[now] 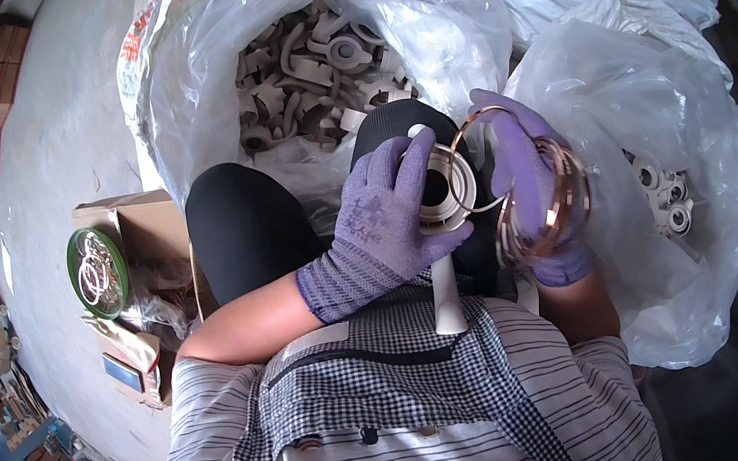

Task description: The person sits on the floor and repeatedly picks up white plastic hooks from a large bag, then inserts copper wire rings into the central hole of each hook. The person handles the items one at a time and places the assembled units back into the bag.

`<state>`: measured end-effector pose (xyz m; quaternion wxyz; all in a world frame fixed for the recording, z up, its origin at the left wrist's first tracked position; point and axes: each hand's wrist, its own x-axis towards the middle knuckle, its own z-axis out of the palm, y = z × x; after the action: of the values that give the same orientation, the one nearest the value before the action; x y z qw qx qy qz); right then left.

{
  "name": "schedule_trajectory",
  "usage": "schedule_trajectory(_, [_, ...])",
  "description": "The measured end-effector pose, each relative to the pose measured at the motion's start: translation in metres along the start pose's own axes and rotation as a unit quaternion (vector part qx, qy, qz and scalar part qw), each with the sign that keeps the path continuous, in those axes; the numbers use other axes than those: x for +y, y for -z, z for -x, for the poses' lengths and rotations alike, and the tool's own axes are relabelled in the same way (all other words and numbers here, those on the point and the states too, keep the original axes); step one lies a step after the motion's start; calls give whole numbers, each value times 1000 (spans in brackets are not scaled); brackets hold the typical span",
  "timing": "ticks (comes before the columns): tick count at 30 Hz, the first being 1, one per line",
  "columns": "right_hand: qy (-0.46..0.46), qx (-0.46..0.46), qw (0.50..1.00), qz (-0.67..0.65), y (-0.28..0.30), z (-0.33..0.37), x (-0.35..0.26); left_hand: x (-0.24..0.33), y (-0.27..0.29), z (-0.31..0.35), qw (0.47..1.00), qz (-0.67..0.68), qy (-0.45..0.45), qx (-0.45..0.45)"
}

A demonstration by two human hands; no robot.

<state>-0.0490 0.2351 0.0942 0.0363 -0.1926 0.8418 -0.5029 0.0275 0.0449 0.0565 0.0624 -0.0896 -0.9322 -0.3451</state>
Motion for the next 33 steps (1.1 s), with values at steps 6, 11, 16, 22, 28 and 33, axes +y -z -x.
schedule_trajectory(6, [-80,-54,993,-74,9,-2,-29,-7,16,-8,994,68,-77,26])
schedule_trajectory(11, [70,-78,993,63,5,-1,-28,-6,45,-11,964,244,-82,72])
schedule_trajectory(16, [26,-37,999,-22,-6,17,-9,5,48,-13,833,539,124,-6])
schedule_trajectory(22, [-69,12,951,-300,28,14,-15,1,48,-12,752,617,234,-6])
schedule_trajectory(28, [-18,-28,799,-601,35,42,30,-5,47,-12,713,652,259,-22])
schedule_trajectory(33, [-95,-49,815,-570,16,33,32,-6,45,-15,710,683,166,-39])
